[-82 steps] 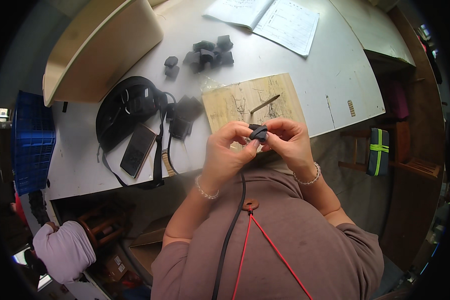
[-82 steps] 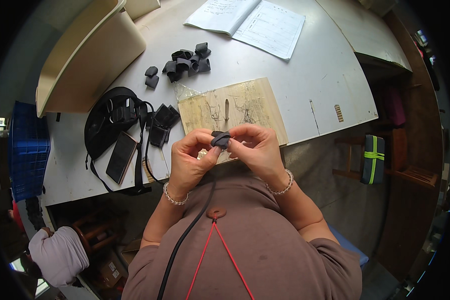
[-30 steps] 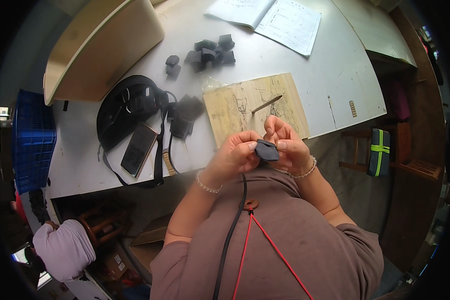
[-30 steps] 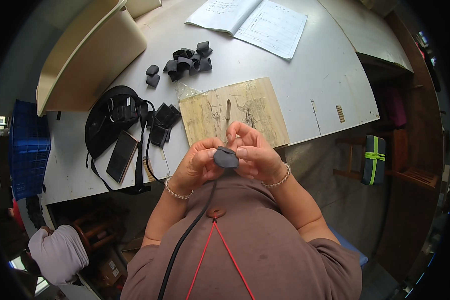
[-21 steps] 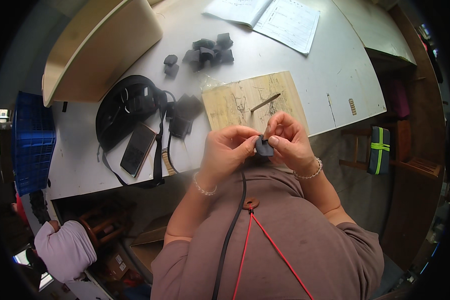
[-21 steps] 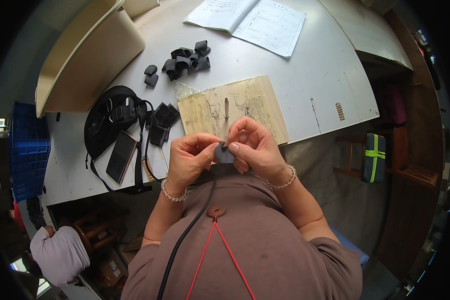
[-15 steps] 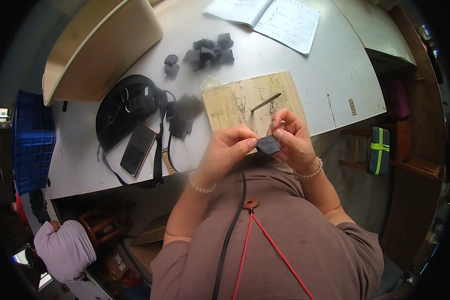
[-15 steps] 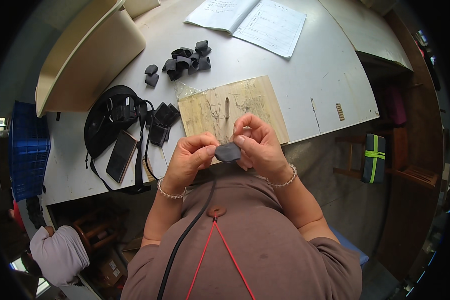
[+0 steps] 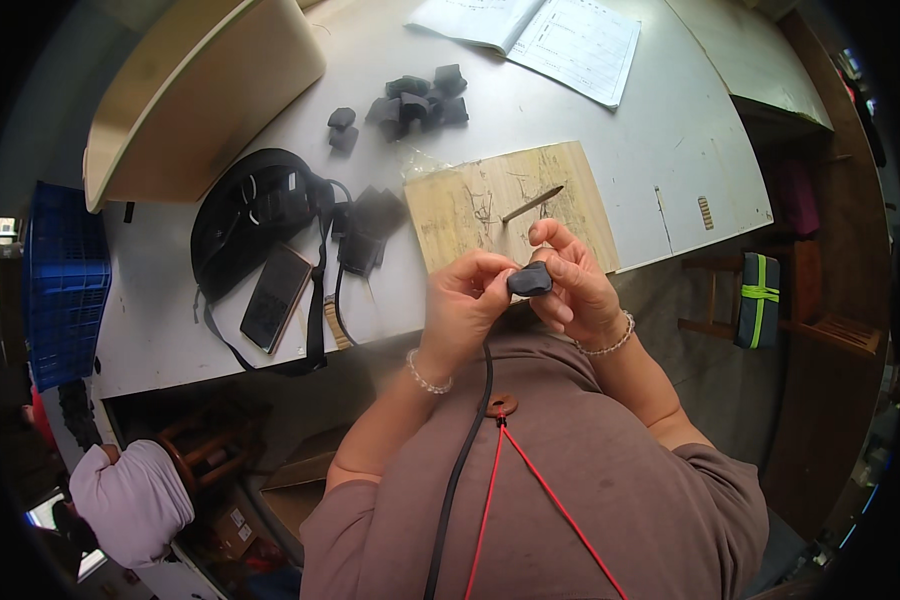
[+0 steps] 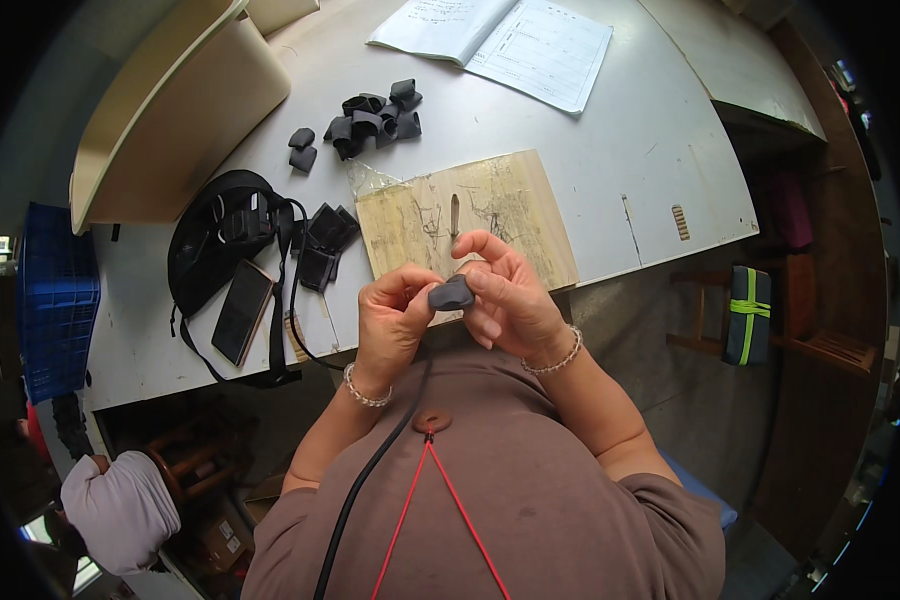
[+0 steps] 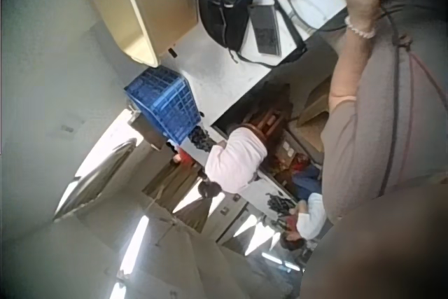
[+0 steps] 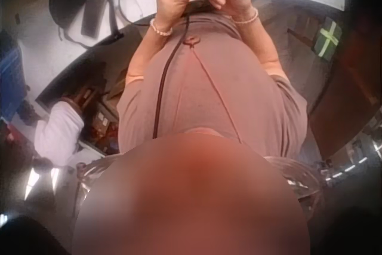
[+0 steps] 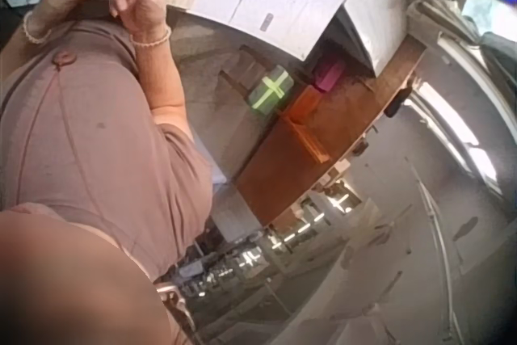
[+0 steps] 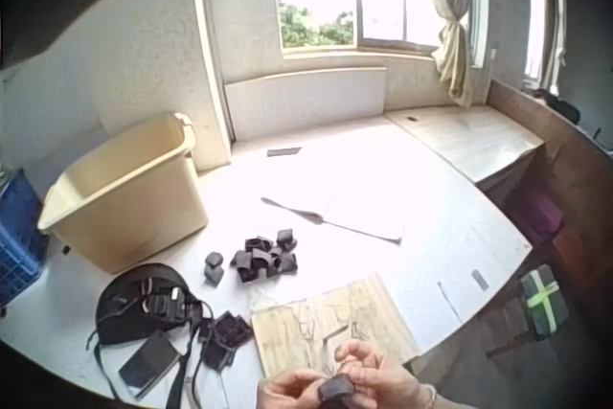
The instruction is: The recorder is inspecting and handling several small black plastic components on a desk.
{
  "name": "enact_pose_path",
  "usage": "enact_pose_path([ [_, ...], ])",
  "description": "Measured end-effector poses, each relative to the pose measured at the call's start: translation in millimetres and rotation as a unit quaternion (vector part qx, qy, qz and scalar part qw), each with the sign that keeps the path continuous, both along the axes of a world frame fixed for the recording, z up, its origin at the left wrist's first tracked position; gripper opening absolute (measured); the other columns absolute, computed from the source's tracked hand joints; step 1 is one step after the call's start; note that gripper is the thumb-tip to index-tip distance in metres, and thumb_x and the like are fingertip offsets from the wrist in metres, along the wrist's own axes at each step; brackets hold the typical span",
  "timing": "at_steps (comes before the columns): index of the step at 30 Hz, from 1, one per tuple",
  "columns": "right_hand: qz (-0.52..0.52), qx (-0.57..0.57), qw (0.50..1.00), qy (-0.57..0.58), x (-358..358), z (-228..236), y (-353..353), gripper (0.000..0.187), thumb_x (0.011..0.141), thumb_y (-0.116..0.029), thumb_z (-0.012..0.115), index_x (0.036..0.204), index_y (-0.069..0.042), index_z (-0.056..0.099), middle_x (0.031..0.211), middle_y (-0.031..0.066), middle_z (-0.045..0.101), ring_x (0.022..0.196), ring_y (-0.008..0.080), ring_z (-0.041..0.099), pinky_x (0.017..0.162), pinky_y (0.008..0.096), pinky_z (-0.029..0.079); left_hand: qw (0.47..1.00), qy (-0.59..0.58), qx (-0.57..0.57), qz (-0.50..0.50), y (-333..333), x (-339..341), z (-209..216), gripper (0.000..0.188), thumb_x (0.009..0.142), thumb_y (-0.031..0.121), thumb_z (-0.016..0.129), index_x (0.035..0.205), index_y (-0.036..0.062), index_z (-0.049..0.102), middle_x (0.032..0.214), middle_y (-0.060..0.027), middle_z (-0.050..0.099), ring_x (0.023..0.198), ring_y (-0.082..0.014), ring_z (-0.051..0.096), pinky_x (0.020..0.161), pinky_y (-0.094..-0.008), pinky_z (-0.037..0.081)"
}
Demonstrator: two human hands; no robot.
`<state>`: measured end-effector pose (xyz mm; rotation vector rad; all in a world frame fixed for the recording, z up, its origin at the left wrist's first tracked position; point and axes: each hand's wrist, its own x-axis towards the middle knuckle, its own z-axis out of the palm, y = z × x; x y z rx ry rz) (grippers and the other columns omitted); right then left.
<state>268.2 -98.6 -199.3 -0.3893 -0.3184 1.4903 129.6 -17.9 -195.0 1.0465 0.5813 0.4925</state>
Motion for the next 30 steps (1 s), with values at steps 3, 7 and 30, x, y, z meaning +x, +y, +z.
enact_pose_path([
  [3,-0.017,-0.012,1.000,-0.005,-2.5,5.5,1.5,0.031,0.086,-0.010,0.056,0.112,-0.005,0.040,0.079,0.0056,0.057,0.042,0.0058,0.039,0.035,0.0182,0.035,0.995,-0.030,0.086,0.035,6.7,1.6,-4.1,0.008,0.087,0.009,0.055,0.091,0.0033,0.058,0.068,0.0031,0.052,0.058,-0.0019,0.046,0.049,-0.0150,0.034],
  [7,-0.036,-0.065,0.997,0.003,-2.4,0.5,1.7,0.031,0.085,-0.010,0.057,0.112,-0.006,0.042,0.079,0.0035,0.057,0.046,0.0057,0.042,0.037,0.0176,0.037,0.976,-0.066,-0.208,0.016,7.8,0.6,-5.0,0.010,0.090,0.018,0.051,0.094,0.0096,0.055,0.071,0.0029,0.054,0.052,-0.0023,0.041,0.042,-0.0145,0.030],
  [30,-0.155,-0.094,0.981,-0.073,-17.1,-3.6,2.1,0.012,0.086,-0.007,0.056,0.096,-0.007,0.050,0.079,0.0026,0.057,0.061,0.0096,0.054,0.049,0.0208,0.044,0.999,-0.025,-0.032,0.033,7.9,1.4,-1.2,0.016,0.081,0.009,0.064,0.093,0.0004,0.057,0.079,-0.0040,0.061,0.064,-0.0065,0.055,0.054,-0.0186,0.045],
])
